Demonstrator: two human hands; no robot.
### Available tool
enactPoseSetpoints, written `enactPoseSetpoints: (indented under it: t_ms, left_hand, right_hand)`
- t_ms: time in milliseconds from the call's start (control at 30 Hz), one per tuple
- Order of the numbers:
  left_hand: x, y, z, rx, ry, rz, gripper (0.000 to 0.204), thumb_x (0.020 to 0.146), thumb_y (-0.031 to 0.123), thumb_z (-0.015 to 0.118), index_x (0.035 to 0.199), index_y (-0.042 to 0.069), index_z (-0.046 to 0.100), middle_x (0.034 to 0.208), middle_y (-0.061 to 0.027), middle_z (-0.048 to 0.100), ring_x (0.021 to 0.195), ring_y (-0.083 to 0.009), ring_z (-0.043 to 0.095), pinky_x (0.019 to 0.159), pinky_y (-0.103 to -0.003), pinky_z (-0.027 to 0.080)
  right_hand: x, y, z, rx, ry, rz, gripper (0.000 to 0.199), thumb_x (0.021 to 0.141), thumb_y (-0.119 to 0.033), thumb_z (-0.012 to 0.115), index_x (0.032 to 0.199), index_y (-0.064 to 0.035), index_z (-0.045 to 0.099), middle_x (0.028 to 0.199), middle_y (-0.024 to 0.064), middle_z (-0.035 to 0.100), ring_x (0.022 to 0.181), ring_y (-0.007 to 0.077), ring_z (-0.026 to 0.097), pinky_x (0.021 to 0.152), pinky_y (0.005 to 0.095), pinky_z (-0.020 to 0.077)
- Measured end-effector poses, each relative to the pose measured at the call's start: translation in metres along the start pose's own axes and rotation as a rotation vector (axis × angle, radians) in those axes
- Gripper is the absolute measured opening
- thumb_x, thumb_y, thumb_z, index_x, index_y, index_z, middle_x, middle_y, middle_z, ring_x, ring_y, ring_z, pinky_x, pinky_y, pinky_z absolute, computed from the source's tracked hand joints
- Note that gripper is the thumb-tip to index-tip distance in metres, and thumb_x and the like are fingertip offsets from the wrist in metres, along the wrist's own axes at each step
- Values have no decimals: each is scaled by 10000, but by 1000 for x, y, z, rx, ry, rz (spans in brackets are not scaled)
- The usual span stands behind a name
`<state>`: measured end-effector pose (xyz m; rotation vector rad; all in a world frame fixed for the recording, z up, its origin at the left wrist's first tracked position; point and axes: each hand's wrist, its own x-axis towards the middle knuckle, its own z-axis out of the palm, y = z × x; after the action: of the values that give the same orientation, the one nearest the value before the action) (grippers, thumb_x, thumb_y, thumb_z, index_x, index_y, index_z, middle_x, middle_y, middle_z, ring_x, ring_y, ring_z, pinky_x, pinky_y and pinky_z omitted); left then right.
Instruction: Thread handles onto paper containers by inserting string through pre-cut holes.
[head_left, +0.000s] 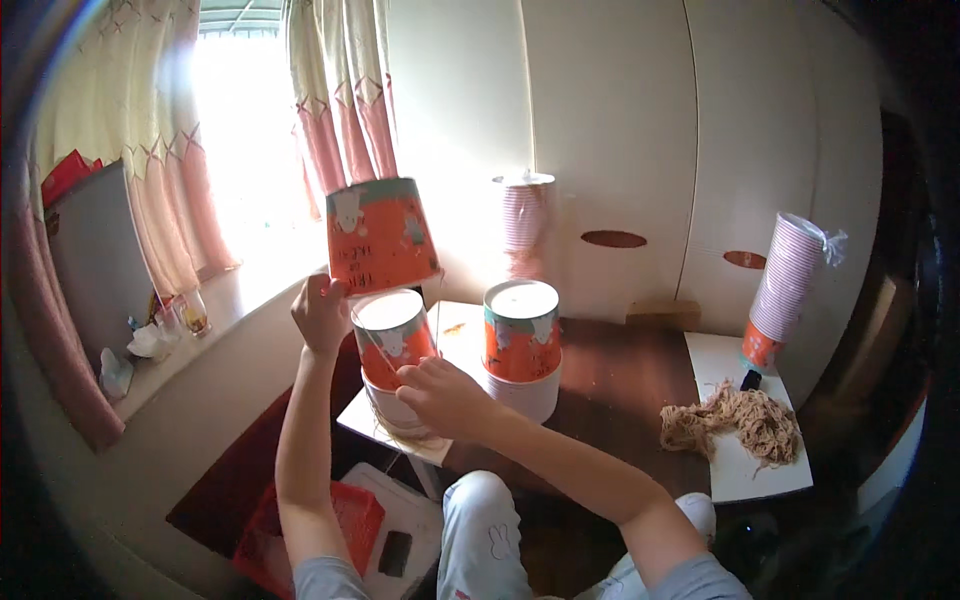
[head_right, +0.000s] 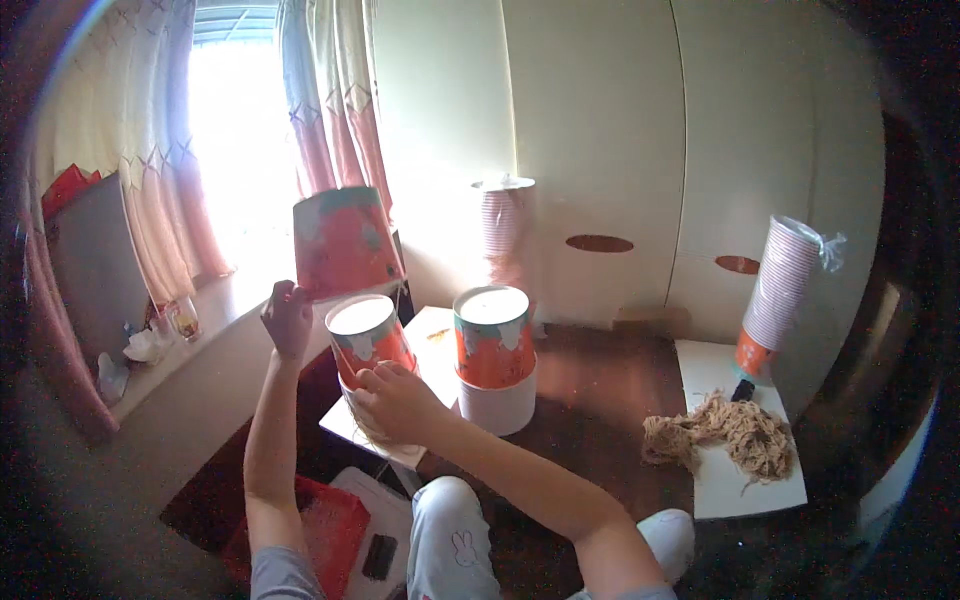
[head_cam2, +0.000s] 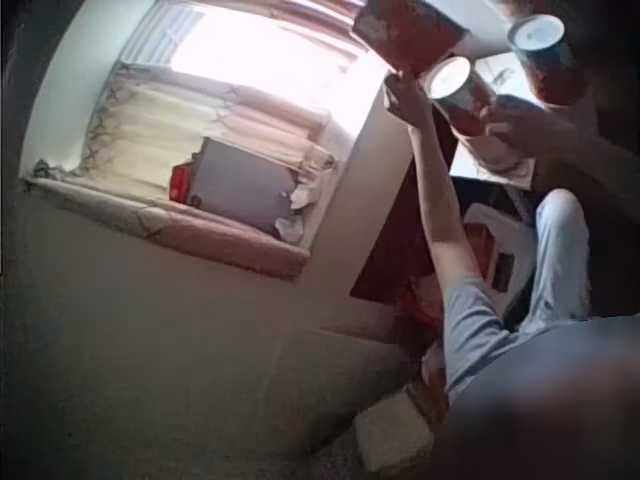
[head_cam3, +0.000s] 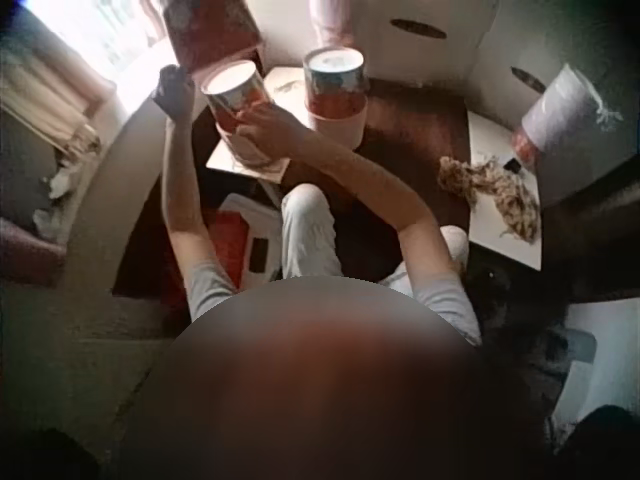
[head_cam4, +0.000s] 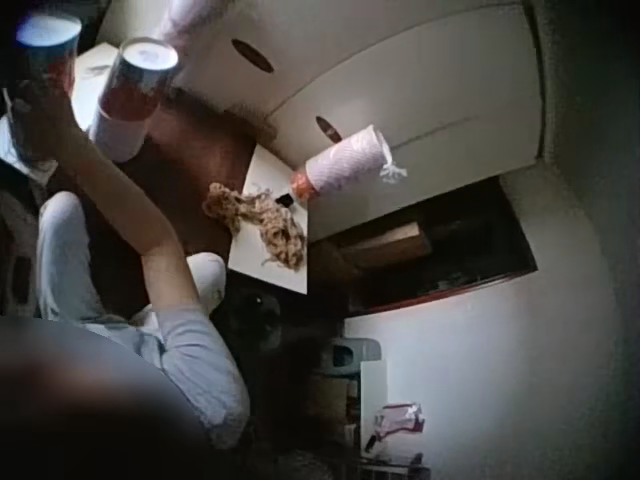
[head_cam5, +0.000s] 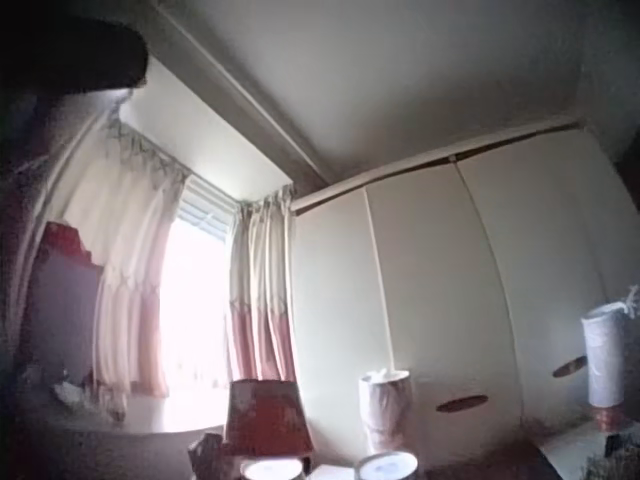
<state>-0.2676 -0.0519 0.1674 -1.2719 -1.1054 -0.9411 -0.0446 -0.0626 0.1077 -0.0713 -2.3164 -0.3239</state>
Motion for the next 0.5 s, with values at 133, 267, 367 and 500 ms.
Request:
enactPoseSetpoints:
  t_ms: [133,267,367,500]
  left_hand:
    - [-30,-14,41,61,21,-38,179,552,44,600,658,116,474,712,-30,444,632,-194,508,498,-312,441]
    - [-75,-23,61,171,-89,-117,154,594,59,584,671,111,460,768,-38,461,683,-199,527,486,-307,464]
    - [-100,-25,56,-56,-211,-150,97,729,61,548,756,71,455,875,-87,497,748,-265,552,554,-355,476]
    - [-104,-14,47,-352,-175,-214,150,771,92,560,843,76,429,922,-123,471,785,-317,553,597,-380,478]
  right_hand:
    - [7,25,52,24,-180,97,225,673,-112,563,890,-57,541,1014,128,499,938,271,496,848,370,382]
    - [1,31,93,41,-368,176,246,680,-89,529,919,-35,540,1054,154,501,975,292,496,840,380,400]
    - [-17,26,117,97,-364,231,236,711,-120,493,928,-44,545,1067,161,494,978,304,497,851,400,390]
    - [-30,8,115,140,-357,187,237,735,-146,480,929,-21,534,1036,176,502,1015,315,477,862,394,384]
